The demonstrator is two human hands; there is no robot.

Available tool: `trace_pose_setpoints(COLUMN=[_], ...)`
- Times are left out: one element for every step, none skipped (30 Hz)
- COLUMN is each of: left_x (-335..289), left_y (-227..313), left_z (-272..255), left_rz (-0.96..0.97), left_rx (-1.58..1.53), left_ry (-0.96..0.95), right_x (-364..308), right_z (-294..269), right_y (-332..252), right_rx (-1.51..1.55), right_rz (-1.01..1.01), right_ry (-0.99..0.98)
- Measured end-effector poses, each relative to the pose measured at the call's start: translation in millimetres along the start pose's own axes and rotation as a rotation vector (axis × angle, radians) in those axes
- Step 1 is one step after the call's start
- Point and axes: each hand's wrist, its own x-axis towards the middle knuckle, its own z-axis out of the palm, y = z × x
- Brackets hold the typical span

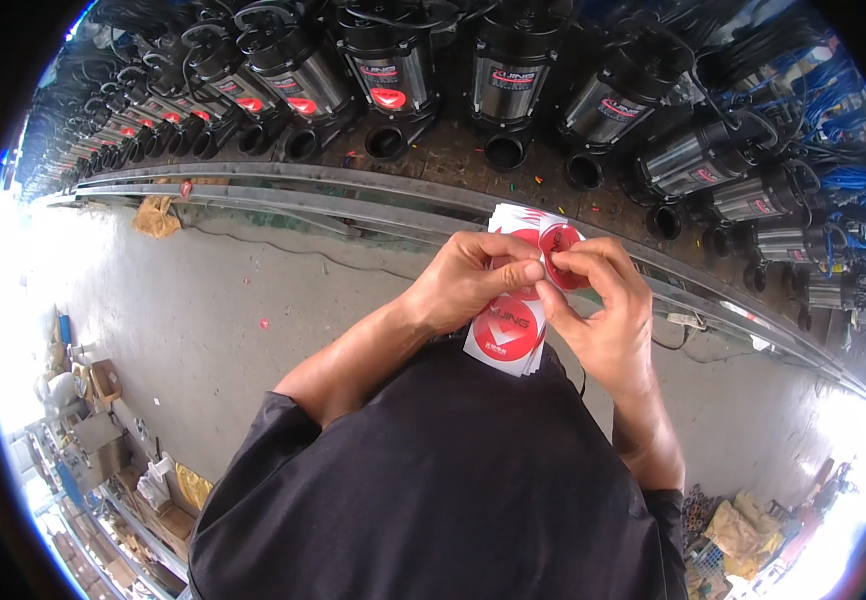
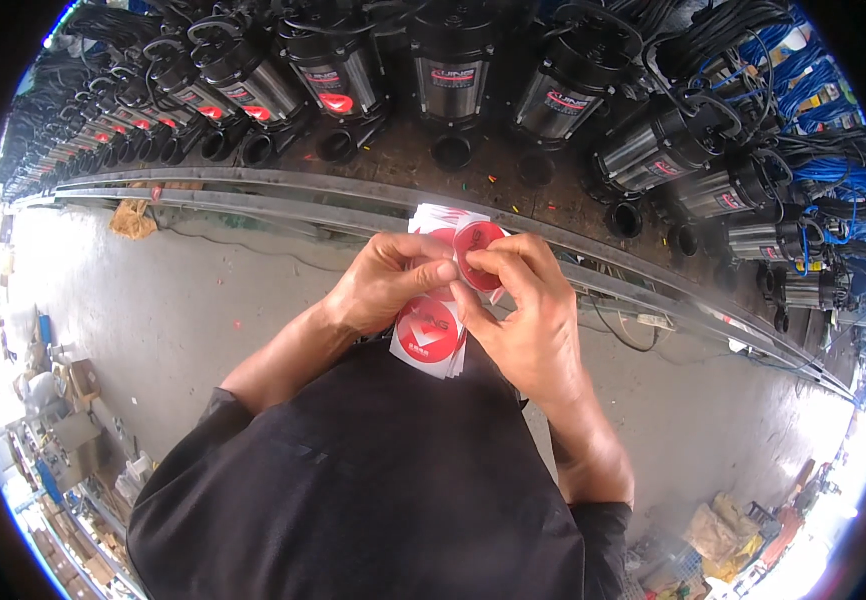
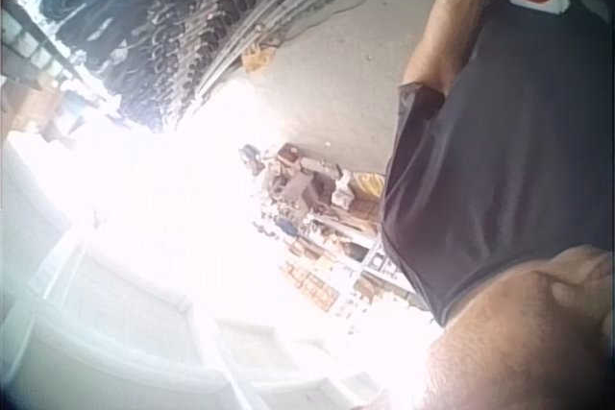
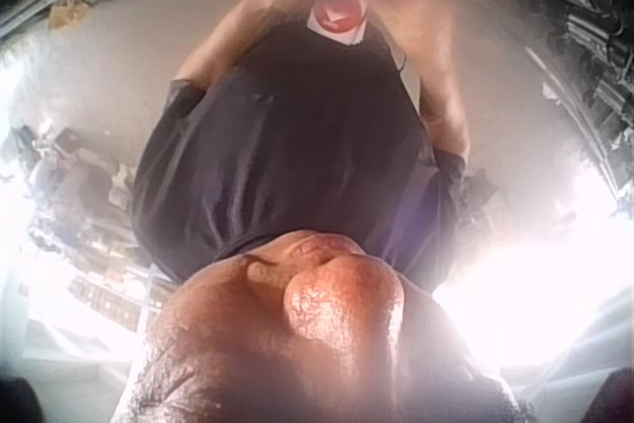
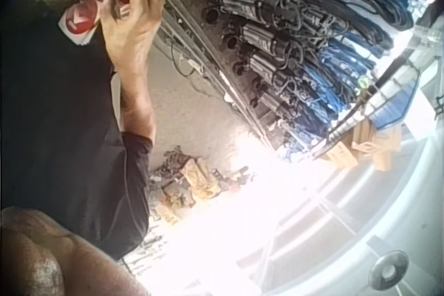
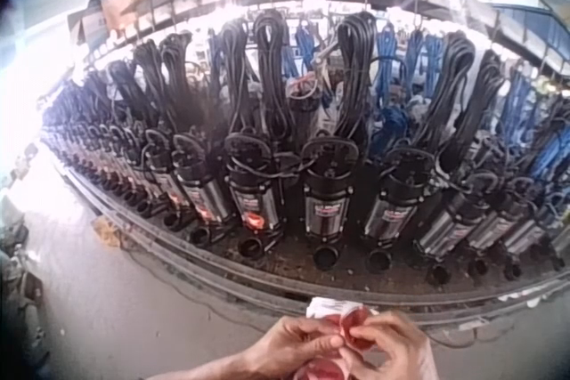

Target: The person peels circular stickers from a sheet by hand and applies them to the circular centers of black metal pump housings lined up on a rack.

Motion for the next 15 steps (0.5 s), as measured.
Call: trace_pose_setpoints(left_x=[0.1,0.1,0.1,0.0,0.0,0.2,1.0,1.8,2.3,1.3,-0.5,-1.9,-2.5,-2.8,-3.2], left_y=[0.6,2.3,3.7,4.5,5.5,5.8,4.4,2.2,1.3,3.6,9.6,14.2,16.5,17.6,18.6], left_z=[1.5,3.8,6.1,8.2,10.5,11.9,12.0,11.5,11.7,13.9,16.0,17.6,17.7,19.5,21.2], left_rz=[0.017,0.034,0.051,0.046,0.042,0.038,0.064,0.090,0.116,0.106,0.096,0.086,0.092,0.099,0.105], left_rx=[0.018,0.037,0.057,0.075,0.093,0.112,0.173,0.235,0.297,0.361,0.419,0.478,0.500,0.528,0.555], left_ry=[0.015,0.030,0.046,0.070,0.092,0.115,0.119,0.124,0.128,0.140,0.156,0.171,0.177,0.180,0.184], right_x=[0.0,-0.2,-0.4,-0.7,-1.1,-1.5,-1.9,-2.4,-3.1,-4.1,-3.0,-1.8,-0.3,-0.8,-1.2], right_z=[0.1,0.5,0.9,1.2,1.2,1.3,1.6,1.9,2.1,2.2,3.7,4.8,5.5,4.8,4.4], right_y=[0.1,0.5,1.1,2.0,2.8,3.5,4.2,5.0,5.6,6.0,5.6,5.1,4.4,4.4,4.5], right_rx=[0.039,0.079,0.119,0.137,0.153,0.169,0.172,0.177,0.182,0.170,0.157,0.143,0.131,0.123,0.114], right_rz=[0.024,0.047,0.070,0.082,0.094,0.105,0.112,0.119,0.125,0.120,0.117,0.113,0.111,0.108,0.105], right_ry=[0.000,-0.001,-0.001,0.001,0.004,0.007,0.018,0.029,0.040,0.049,0.053,0.056,0.055,0.058,0.061])
